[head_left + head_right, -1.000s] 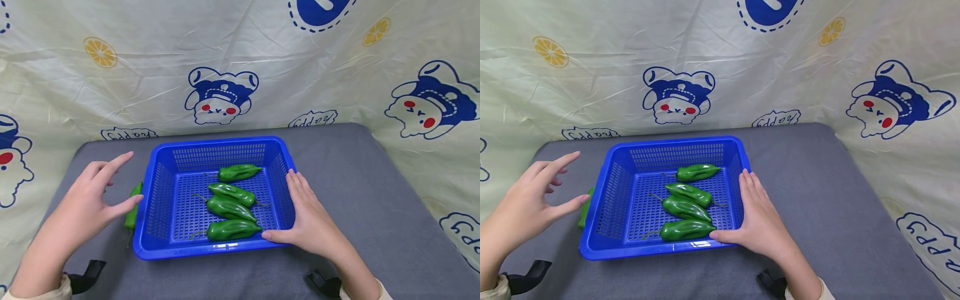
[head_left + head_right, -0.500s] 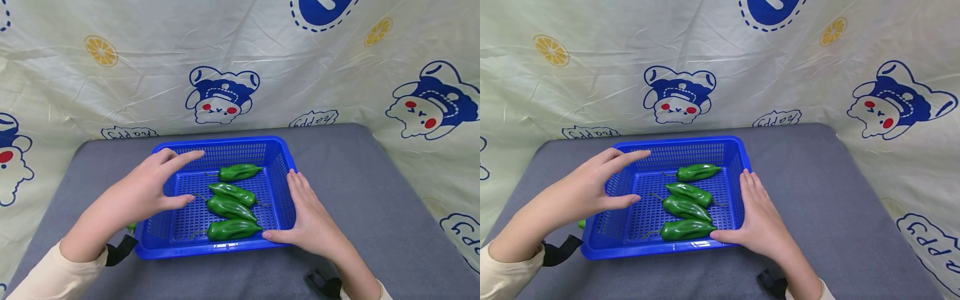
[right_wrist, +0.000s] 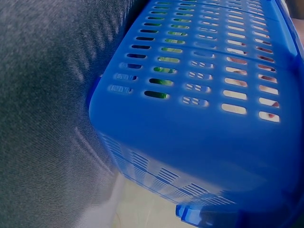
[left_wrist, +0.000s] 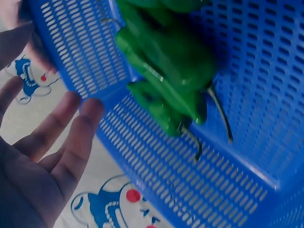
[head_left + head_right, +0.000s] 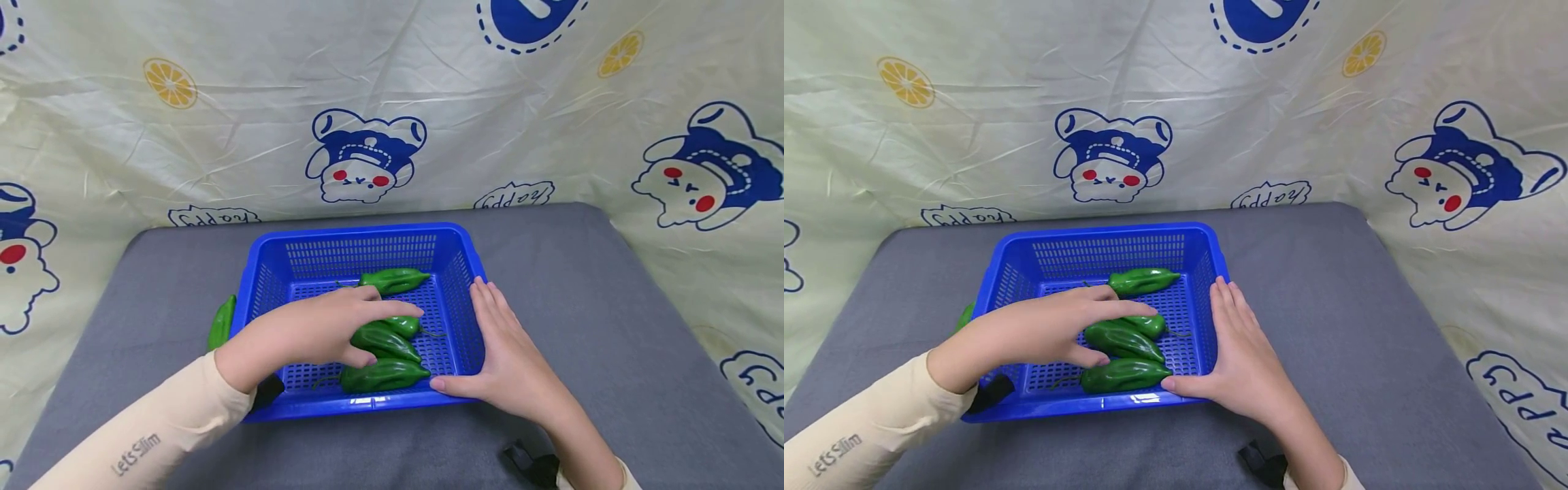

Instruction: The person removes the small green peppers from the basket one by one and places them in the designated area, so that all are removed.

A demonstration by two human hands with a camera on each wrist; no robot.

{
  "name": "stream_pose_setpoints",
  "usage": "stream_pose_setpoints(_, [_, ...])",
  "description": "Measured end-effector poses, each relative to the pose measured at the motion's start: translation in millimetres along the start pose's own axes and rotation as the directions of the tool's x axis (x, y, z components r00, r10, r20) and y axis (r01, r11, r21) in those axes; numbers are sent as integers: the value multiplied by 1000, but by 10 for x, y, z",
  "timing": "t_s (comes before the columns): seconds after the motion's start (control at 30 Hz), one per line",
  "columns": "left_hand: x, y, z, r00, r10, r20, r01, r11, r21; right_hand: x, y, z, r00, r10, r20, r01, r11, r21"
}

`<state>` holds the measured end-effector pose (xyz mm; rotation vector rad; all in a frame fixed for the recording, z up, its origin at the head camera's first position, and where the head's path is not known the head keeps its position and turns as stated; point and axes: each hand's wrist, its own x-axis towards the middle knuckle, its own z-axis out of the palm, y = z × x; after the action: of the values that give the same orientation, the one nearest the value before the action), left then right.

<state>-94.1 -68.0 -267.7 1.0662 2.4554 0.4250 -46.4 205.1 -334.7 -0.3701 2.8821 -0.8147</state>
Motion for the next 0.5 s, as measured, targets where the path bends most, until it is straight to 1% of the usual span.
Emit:
stream_pose_setpoints(0.07, [61,7,32,999,-11,38,12,1000,-21,-1,-2,-1,1000,2,2,-2,1000,-3])
stream_pose_setpoints(0.13, [110,11,61,998,-22,65,24,999,-23,0,-2,-1,1000,3,3,-3,1000,-6])
stream_pose_setpoints(0.2, [165,8,93,996,-15,82,18,999,-36,-1,-2,-2,1000,3,5,-3,1000,-6])
stream_pose_setpoints(0.27, [223,-5,131,995,5,97,-1,999,-44,-2,-2,-6,1000,2,5,-2,1000,-3])
stream_pose_setpoints(0.37, [322,-24,192,992,56,114,-49,997,-65,-7,1,-11,1000,2,9,-2,1000,2])
stream_pose_setpoints(0.5, [459,-57,278,983,115,139,-106,992,-70,-8,-1,-10,1000,10,15,-11,1000,5])
